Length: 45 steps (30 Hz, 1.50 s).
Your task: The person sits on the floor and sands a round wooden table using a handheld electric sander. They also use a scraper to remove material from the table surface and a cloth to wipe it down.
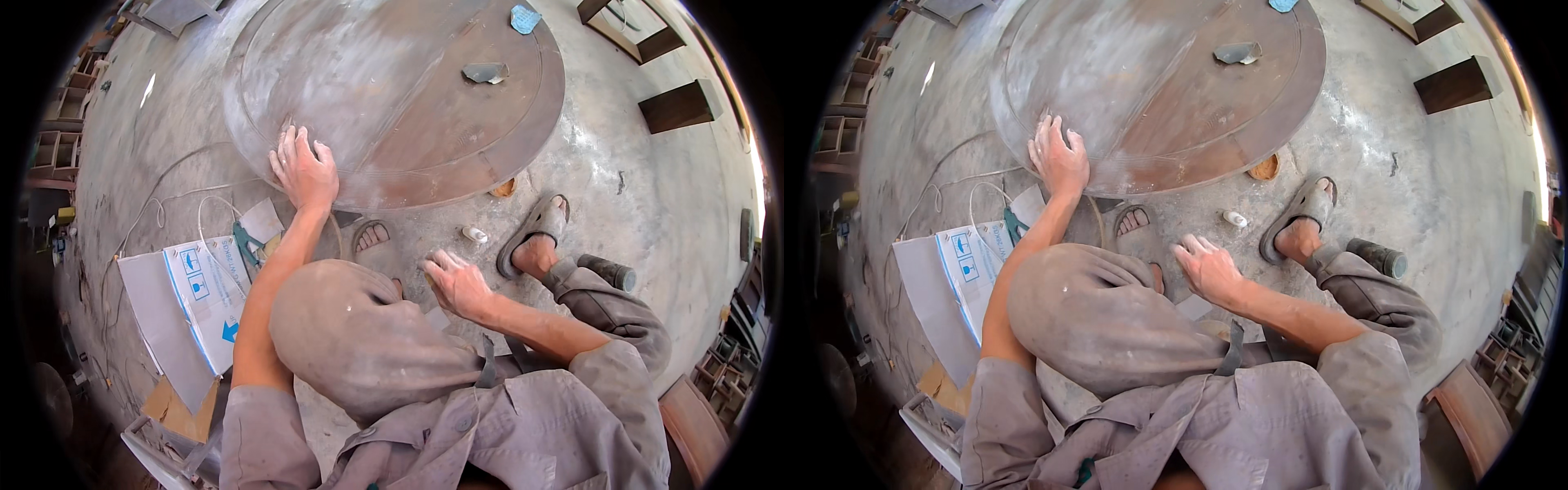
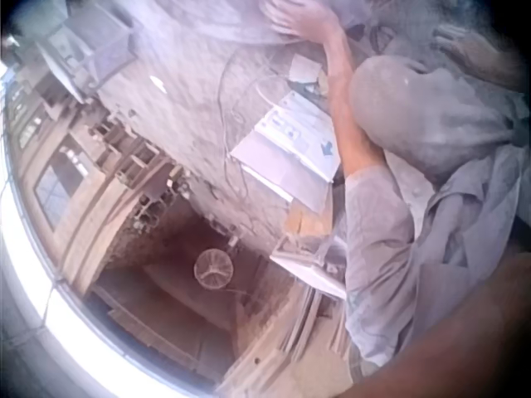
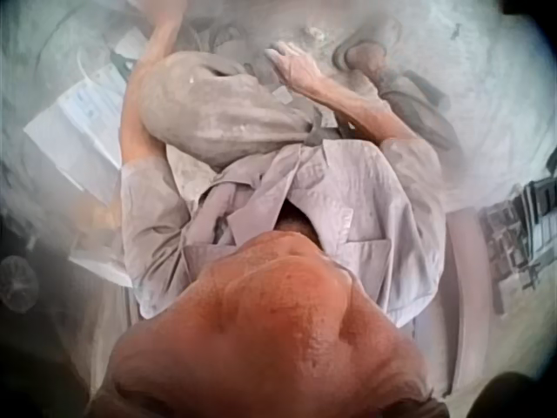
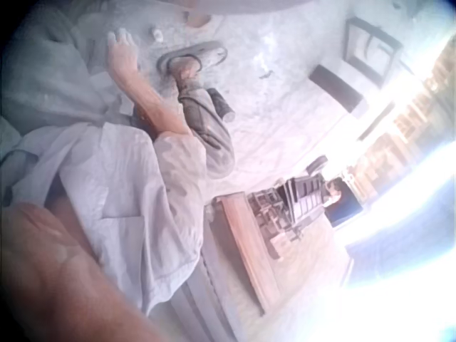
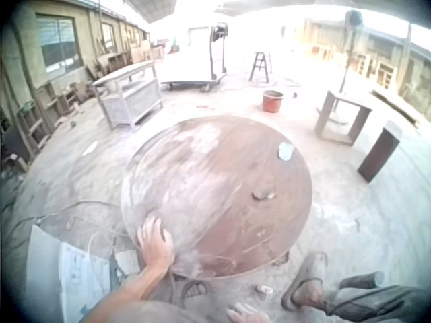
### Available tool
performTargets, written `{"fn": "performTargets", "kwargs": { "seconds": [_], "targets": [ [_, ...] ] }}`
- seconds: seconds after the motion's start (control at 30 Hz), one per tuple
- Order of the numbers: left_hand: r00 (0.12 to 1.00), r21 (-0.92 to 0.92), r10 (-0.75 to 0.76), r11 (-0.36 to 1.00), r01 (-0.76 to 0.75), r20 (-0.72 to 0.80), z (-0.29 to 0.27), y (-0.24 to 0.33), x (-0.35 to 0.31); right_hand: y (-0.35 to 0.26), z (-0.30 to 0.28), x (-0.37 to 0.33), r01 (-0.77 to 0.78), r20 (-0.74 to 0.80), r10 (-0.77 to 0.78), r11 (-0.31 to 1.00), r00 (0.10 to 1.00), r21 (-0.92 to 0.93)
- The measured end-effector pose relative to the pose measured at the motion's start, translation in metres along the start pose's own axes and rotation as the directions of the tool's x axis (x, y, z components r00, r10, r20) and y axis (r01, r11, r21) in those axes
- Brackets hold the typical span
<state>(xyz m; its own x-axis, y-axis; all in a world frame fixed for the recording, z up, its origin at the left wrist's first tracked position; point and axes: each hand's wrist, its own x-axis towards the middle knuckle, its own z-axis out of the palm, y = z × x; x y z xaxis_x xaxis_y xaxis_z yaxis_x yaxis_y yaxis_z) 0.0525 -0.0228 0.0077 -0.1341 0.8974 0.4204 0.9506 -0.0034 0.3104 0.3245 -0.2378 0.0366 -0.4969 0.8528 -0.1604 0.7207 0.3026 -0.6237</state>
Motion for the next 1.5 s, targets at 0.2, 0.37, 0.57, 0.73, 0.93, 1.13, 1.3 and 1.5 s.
{"fn": "performTargets", "kwargs": {
  "seconds": [0.2, 0.37, 0.57, 0.73, 0.93, 1.13, 1.3, 1.5],
  "targets": [
    [1.000, 0.009, 0.019, 1.000, -0.019, -0.008, 0.005, -0.004, 0.000, 0.093, 0.144, -0.054, -0.275, 0.068, 0.302, 0.925, 0.951, -0.261],
    [1.000, 0.015, 0.019, 1.000, -0.019, -0.016, 0.005, -0.008, 0.000, 0.097, 0.143, -0.041, -0.302, 0.233, 0.370, 0.911, 0.900, -0.281],
    [1.000, 0.002, 0.016, 1.000, -0.016, -0.018, 0.004, -0.007, 0.002, 0.109, 0.158, -0.039, -0.308, 0.268, 0.339, 0.939, 0.902, -0.153],
    [1.000, 0.003, 0.011, 1.000, -0.011, -0.024, 0.004, -0.003, 0.000, 0.072, 0.087, -0.062, -0.202, 0.173, 0.159, 0.940, 0.972, 0.275],
    [1.000, 0.020, 0.004, 1.000, -0.004, -0.017, 0.000, -0.003, 0.000, 0.072, -0.088, -0.056, -0.150, -0.019, 0.149, 0.974, 0.989, -0.169],
    [0.999, 0.037, 0.017, 0.999, -0.016, -0.028, 0.004, -0.014, -0.001, 0.140, -0.153, -0.025, -0.027, -0.209, -0.049, 0.938, 0.977, -0.345],
    [1.000, 0.024, 0.024, 0.999, -0.024, -0.006, 0.005, -0.004, 0.002, 0.162, -0.161, -0.012, 0.066, -0.190, -0.153, 0.915, 0.970, -0.399],
    [0.999, 0.025, 0.034, 0.999, -0.033, -0.013, 0.005, -0.011, 0.000, 0.168, -0.173, -0.004, 0.127, -0.103, -0.188, 0.893, 0.977, -0.431]
  ]
}}
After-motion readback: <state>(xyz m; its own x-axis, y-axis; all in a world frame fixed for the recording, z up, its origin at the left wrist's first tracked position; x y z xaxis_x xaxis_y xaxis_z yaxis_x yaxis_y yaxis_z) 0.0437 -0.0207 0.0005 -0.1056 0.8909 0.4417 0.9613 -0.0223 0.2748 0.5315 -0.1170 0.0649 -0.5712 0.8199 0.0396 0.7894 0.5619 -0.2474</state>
